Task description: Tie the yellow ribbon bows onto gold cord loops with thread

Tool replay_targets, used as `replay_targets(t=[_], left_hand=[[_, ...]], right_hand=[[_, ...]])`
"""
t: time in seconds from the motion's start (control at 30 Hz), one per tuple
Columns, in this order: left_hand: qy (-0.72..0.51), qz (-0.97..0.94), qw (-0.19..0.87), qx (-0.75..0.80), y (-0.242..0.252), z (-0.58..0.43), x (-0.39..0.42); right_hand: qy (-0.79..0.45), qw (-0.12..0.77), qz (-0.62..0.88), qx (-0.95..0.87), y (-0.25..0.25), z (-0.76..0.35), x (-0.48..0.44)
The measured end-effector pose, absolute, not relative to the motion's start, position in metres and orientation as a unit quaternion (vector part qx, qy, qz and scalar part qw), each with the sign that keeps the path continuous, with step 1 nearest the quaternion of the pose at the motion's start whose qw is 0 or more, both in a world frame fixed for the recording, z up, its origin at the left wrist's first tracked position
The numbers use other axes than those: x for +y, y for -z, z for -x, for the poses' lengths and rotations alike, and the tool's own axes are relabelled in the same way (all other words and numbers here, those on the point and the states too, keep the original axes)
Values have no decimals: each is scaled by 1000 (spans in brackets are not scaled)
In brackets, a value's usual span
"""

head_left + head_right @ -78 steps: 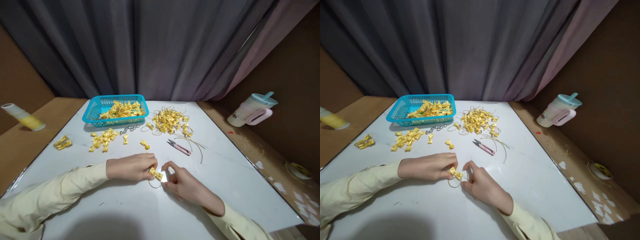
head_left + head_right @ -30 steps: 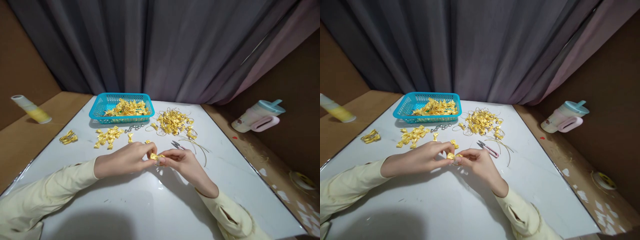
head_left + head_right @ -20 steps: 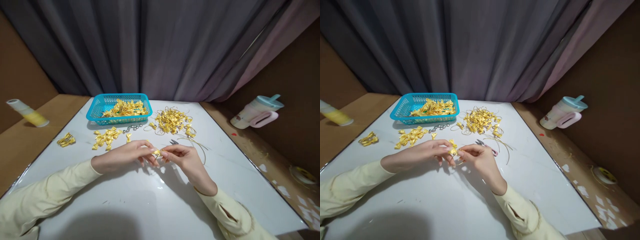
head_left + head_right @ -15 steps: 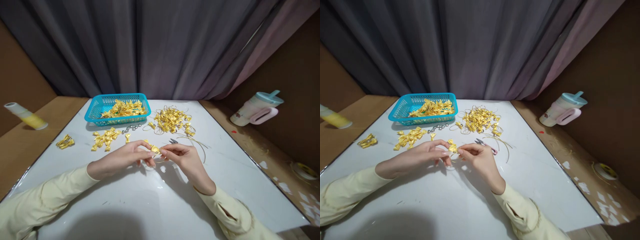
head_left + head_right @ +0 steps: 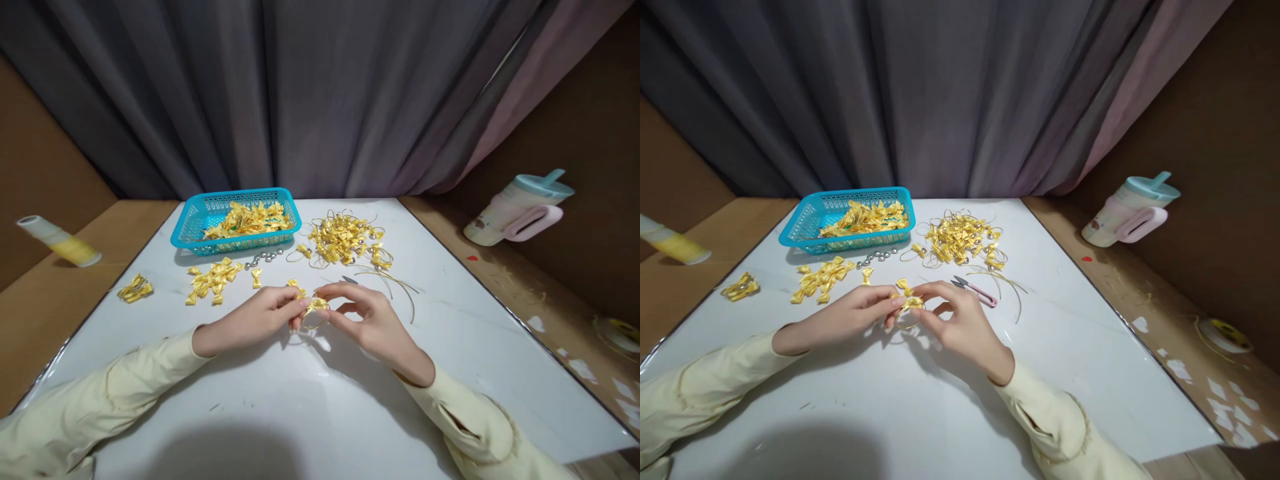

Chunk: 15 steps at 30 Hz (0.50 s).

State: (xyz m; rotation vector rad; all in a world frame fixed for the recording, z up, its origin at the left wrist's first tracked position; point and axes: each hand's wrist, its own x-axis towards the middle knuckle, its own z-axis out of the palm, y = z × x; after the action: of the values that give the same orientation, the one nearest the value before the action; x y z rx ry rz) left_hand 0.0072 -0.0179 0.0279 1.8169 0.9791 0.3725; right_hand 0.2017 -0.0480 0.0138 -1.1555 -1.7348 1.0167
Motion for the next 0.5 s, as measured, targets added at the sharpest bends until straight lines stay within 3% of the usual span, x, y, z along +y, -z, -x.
replay_targets(t=[0.23,0.5], left_hand=[[-155,-740,527,387,-20,-8,-16],[-175,-756,528,344,-19,-7,-14]], right_hand=[[-239,424,371,-791,-5,-203,-48],[-261,441,385,-767,0,-200,-49]])
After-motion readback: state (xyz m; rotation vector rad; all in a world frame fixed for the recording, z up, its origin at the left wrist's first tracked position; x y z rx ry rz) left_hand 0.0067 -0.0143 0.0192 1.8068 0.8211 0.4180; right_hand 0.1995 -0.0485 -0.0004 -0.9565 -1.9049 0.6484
